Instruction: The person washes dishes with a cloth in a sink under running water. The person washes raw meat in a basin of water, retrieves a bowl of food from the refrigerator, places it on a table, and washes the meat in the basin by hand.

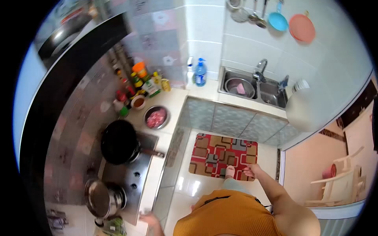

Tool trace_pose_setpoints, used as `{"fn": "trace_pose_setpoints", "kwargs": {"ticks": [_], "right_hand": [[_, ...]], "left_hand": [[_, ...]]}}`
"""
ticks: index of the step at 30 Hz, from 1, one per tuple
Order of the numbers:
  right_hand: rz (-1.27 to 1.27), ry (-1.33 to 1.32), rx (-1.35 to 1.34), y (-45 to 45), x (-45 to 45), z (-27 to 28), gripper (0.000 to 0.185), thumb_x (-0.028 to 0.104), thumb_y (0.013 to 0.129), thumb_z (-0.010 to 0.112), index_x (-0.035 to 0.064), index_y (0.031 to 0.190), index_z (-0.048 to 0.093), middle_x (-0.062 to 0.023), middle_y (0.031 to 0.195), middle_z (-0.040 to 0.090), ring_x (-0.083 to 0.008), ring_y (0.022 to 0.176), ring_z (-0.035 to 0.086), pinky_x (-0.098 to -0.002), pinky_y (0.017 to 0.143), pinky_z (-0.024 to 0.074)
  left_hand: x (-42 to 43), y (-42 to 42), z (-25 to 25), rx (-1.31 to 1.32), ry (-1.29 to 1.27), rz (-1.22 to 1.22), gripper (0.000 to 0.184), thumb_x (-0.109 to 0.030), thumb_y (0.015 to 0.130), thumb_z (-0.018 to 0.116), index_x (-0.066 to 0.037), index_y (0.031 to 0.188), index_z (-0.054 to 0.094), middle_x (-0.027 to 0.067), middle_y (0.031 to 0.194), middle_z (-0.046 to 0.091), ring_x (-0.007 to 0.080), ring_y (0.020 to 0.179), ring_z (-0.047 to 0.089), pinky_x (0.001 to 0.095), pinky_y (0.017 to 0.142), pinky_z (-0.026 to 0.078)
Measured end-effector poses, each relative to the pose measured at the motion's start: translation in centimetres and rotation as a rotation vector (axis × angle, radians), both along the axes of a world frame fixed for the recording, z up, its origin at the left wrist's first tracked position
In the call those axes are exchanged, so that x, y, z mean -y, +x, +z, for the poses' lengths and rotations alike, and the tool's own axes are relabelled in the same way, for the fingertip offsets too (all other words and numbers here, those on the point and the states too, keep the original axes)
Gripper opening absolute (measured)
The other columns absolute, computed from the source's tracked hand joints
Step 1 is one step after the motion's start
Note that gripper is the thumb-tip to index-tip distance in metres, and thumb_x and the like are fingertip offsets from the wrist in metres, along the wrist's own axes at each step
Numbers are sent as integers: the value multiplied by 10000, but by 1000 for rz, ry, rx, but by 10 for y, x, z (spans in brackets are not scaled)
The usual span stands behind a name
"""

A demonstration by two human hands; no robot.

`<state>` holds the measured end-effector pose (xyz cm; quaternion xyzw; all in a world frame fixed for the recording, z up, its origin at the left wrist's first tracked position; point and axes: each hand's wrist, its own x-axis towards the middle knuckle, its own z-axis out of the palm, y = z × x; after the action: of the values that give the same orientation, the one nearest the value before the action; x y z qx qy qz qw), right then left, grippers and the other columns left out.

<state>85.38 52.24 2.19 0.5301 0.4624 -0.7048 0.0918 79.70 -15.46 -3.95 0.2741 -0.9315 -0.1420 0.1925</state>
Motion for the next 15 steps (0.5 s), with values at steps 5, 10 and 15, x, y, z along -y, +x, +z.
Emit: {"fn": "trace_pose_setpoints", "kwargs": {"ticks": [5,10,15], "right_hand": [[-184,-60,-31,8,-108,6,236,149,920,518,-13,1091,512,-189,1004,599,-277,801,639,-383,672,567],[-193,110,-118,27,-256,-40,294,170,889,564,-30,1098,509,-176,968,601,-256,788,633,-369,651,552],[-322,381,-158,-84,-410,28,306,195,879,558,-4,1112,562,-109,971,630,-211,733,632,-325,616,530]], "left_hand": [[-323,-89,71,221,489,-627,553,8,713,646,15,1235,463,207,1104,420,279,868,537,384,795,467],[-508,-186,97,322,547,-1102,550,21,745,647,6,1261,455,176,1147,416,255,863,569,361,747,500],[-581,-229,93,244,658,-993,509,53,726,628,9,1215,494,152,1147,444,237,801,599,327,676,524]]}}
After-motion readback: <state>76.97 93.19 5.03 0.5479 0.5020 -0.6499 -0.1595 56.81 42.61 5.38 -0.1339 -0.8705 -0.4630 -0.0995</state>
